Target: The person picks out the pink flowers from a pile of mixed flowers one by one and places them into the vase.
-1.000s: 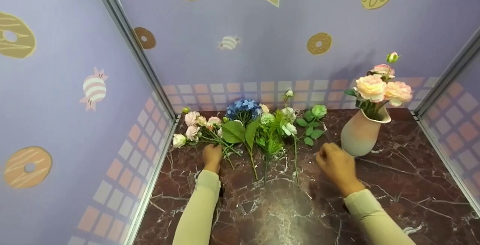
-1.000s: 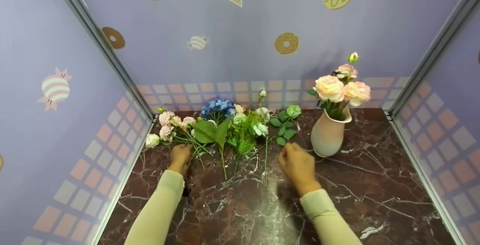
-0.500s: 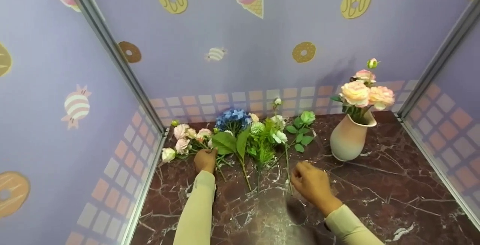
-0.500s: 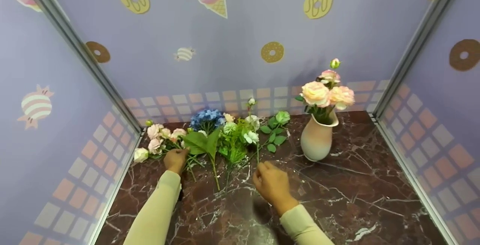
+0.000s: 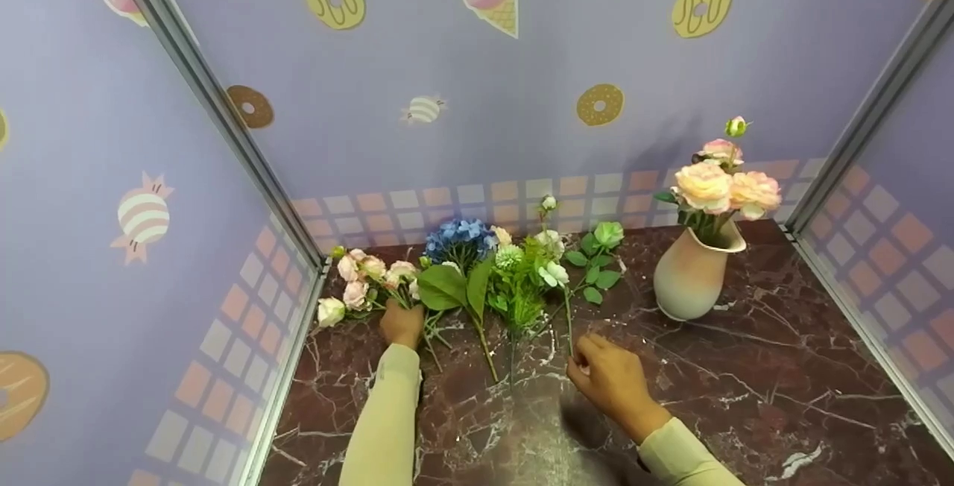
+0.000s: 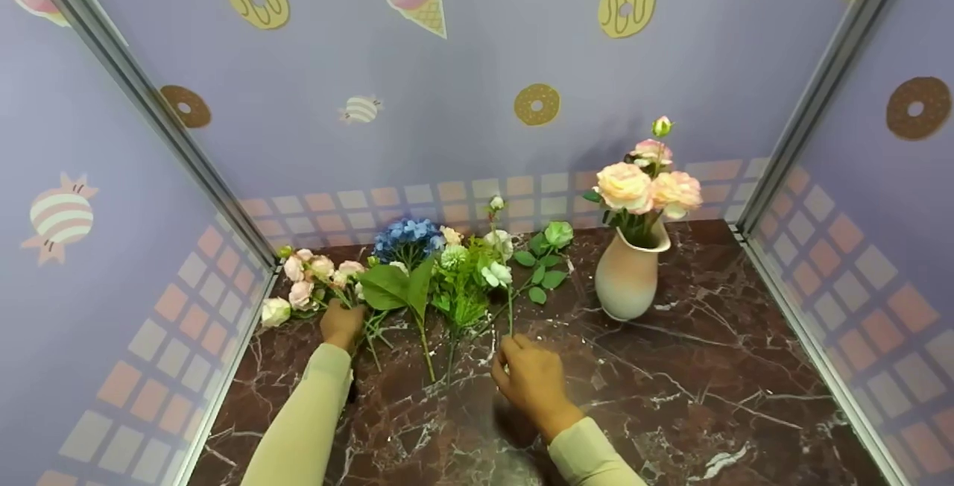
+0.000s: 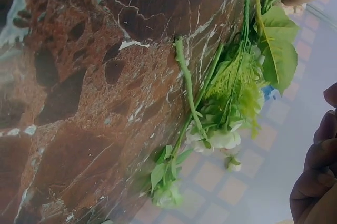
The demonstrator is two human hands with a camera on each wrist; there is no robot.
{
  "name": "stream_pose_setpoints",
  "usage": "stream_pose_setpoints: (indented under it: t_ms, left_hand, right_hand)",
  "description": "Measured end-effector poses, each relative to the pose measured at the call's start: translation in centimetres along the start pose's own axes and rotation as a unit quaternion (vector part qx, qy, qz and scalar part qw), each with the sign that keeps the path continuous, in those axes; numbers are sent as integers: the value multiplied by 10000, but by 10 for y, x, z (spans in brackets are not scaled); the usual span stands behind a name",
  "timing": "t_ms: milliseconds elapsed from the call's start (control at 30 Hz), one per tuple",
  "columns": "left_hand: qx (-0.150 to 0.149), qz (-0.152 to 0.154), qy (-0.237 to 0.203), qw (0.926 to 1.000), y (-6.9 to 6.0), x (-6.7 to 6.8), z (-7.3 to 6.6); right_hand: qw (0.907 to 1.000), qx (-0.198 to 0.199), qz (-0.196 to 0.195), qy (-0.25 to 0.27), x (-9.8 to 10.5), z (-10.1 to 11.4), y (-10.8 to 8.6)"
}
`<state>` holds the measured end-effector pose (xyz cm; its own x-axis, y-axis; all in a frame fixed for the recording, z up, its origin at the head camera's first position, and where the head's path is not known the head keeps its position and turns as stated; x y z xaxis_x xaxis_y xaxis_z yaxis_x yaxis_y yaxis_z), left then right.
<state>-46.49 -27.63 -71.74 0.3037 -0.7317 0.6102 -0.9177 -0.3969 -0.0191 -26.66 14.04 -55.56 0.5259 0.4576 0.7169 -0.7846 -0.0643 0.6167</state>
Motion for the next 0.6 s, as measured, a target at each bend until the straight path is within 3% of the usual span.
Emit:
stream_pose_setpoints:
  t_ms: [133,267,400,500,600]
  left_hand:
    - [154,107,-964,9952,-20,9,-11]
    - [177,69,-1959,9804,-40,20,-28]
    - [-73,-137,-2053,9786,-43,30,-32]
    - [-473,-526,-1897,9793,-38,40,-31]
    - [-666,-834,-1695,9797,-38,52,-37]
  right_hand:
    - [10000,38,25,7,-1,1,-1]
    - [10000,31,56,-8,-2,0,-2]
    - [9999,-30,124,-21,-4,0,-3]
    - [9998,-43,195,-20,-6,1,-4]
    - [9997,-41,230,-21,-7,2,-4]
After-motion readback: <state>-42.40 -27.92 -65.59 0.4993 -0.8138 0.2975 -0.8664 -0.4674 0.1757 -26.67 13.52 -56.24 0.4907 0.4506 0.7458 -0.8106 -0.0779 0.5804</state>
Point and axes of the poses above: each hand's wrist, its own y-axis towards the middle knuckle, its own x-axis out of the back of the hand, z = x × y, the point moved 10 cm from there along y, towards the middle knuckle, and after that the axes turned 9 degrees about -x, right-handed, at the moved point
